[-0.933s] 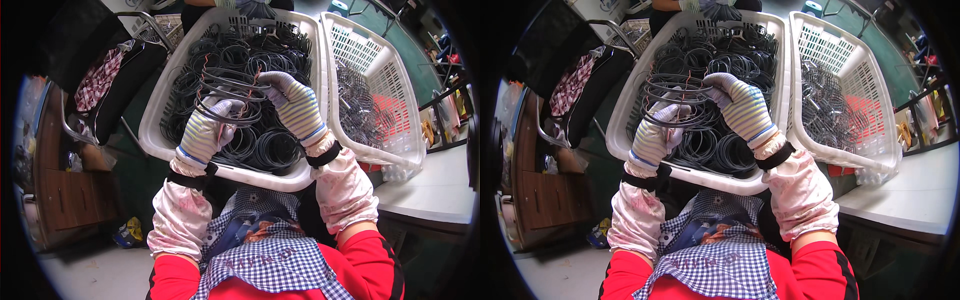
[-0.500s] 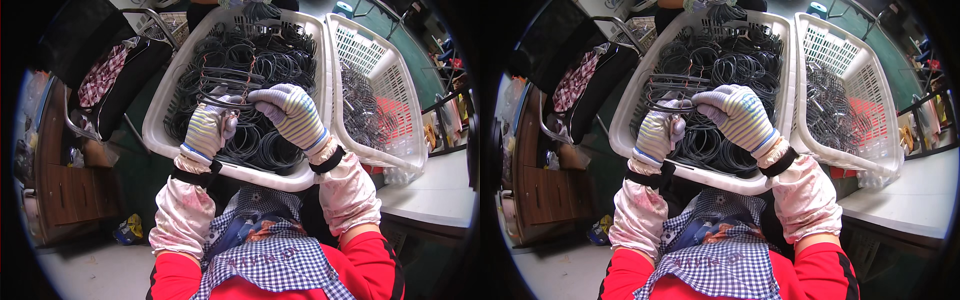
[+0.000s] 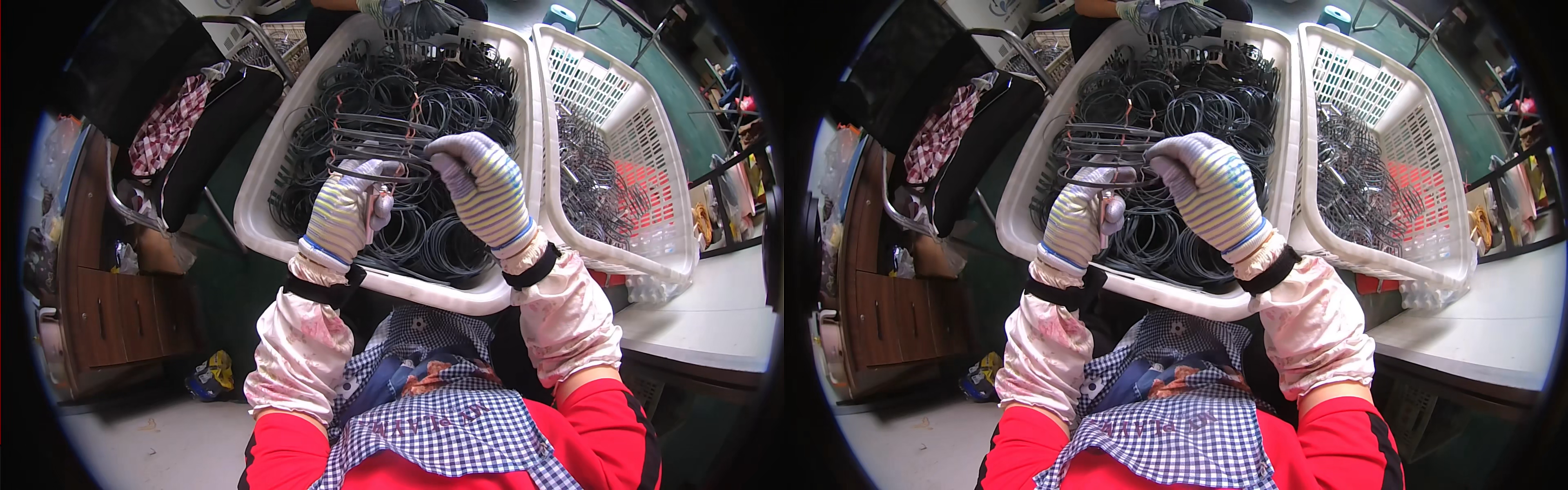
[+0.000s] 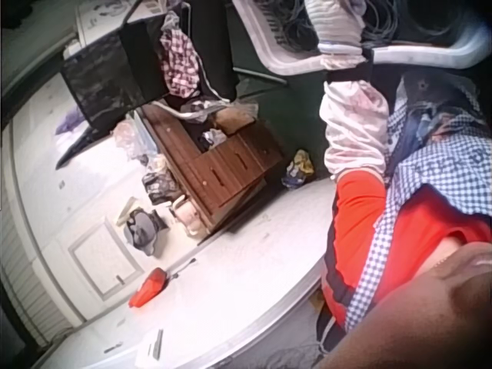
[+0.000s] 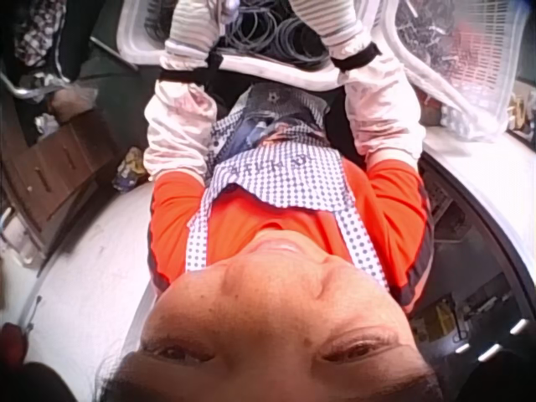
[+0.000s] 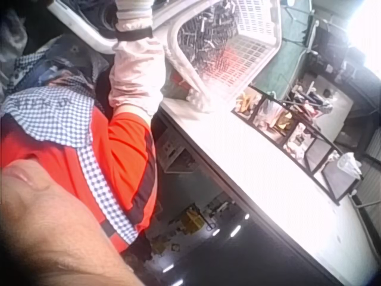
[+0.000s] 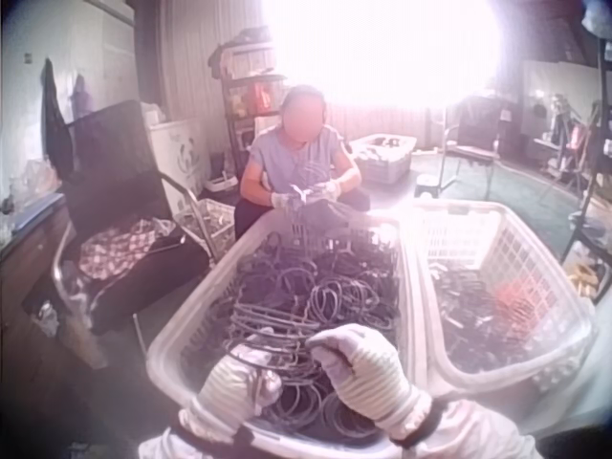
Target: The recorder is picking up and inspecting metal rings from a large basket and placing them into a smaller basket.
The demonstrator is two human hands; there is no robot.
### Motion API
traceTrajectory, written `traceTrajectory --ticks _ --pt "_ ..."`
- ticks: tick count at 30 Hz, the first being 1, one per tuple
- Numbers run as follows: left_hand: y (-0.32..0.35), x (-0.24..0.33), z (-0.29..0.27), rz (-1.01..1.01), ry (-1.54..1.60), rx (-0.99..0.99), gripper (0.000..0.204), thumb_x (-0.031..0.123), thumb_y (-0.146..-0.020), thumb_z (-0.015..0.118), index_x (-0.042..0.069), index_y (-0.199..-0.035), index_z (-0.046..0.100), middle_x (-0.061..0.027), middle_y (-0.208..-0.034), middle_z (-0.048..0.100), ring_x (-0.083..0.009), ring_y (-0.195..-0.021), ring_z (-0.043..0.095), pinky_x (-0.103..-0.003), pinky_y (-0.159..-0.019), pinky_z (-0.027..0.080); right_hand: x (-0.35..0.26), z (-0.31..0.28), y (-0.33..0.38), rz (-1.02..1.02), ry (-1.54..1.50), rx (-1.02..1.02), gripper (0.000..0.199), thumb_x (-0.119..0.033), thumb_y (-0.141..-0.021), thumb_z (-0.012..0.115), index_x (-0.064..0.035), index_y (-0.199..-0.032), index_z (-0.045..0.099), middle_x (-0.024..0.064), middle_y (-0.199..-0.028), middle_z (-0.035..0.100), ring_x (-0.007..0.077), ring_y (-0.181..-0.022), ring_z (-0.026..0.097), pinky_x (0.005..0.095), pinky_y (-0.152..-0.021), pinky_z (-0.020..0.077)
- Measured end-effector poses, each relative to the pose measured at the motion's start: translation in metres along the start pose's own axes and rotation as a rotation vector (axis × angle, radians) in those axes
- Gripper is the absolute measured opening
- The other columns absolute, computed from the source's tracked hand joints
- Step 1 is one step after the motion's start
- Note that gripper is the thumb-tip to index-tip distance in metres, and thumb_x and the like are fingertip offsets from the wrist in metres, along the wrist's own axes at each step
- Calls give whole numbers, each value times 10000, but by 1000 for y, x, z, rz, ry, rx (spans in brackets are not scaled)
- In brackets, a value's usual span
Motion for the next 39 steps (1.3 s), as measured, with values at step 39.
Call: traceTrajectory --ticks 39 --pt "14 28 -21 140 35 168 302 247 -1027 513 -3 -1116 659 -32 -651 562 -95 -528 524 -211 -436 356 89 33 18 697 -550 -484 288 -284 -887 768 -19 -997 741 199 -1441 537 210 -1244 572 350 -1027 433"
Point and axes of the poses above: each hand's wrist, its own y-axis away from the middle knuckle, its own z-axis out of the palm, x = y × z, the point moved 6 cm from there along -y, towards the middle knuckle
